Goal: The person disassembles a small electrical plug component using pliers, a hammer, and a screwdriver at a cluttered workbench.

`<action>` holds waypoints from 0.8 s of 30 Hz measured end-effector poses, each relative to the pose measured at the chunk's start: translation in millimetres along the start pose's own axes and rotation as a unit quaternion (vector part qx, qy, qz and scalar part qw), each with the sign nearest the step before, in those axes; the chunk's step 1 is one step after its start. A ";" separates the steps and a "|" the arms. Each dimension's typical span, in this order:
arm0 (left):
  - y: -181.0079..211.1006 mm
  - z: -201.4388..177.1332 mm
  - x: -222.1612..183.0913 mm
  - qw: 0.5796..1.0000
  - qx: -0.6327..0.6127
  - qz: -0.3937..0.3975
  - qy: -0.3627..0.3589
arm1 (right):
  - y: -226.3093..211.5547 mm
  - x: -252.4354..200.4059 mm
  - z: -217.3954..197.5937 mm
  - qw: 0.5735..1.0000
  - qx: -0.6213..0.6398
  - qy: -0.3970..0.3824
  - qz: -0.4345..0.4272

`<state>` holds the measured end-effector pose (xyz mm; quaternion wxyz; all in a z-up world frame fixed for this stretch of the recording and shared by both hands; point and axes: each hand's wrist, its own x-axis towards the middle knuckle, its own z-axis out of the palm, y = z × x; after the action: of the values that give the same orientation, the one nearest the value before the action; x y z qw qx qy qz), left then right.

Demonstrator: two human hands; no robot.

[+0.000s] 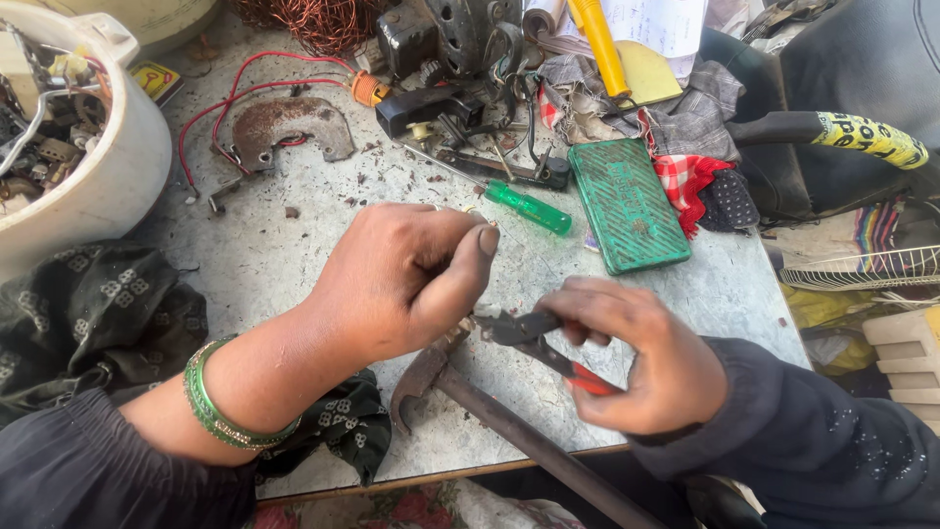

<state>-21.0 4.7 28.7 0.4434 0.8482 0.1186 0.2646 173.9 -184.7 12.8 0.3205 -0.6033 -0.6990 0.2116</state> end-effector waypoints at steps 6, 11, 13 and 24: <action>2.5 2.3 2.6 0.998 0.053 0.015 0.042 | -2.5 6.5 -1.1 0.959 -0.231 0.099 -0.130; 0.0 2.8 5.9 0.993 0.095 -0.056 0.038 | -0.7 11.1 -4.8 0.916 -0.358 0.104 -0.150; -3.3 2.2 10.0 0.989 0.114 -0.085 0.032 | 2.9 15.0 -5.2 0.896 -0.402 0.104 -0.158; -17.9 -8.3 17.8 0.966 0.075 -0.228 -0.098 | 12.4 24.4 -5.4 0.847 -0.475 0.117 -0.206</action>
<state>-10.2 28.6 24.1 0.4362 0.8514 0.2846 0.0618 184.8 -159.1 12.9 0.1100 -0.5443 -0.7796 -0.2894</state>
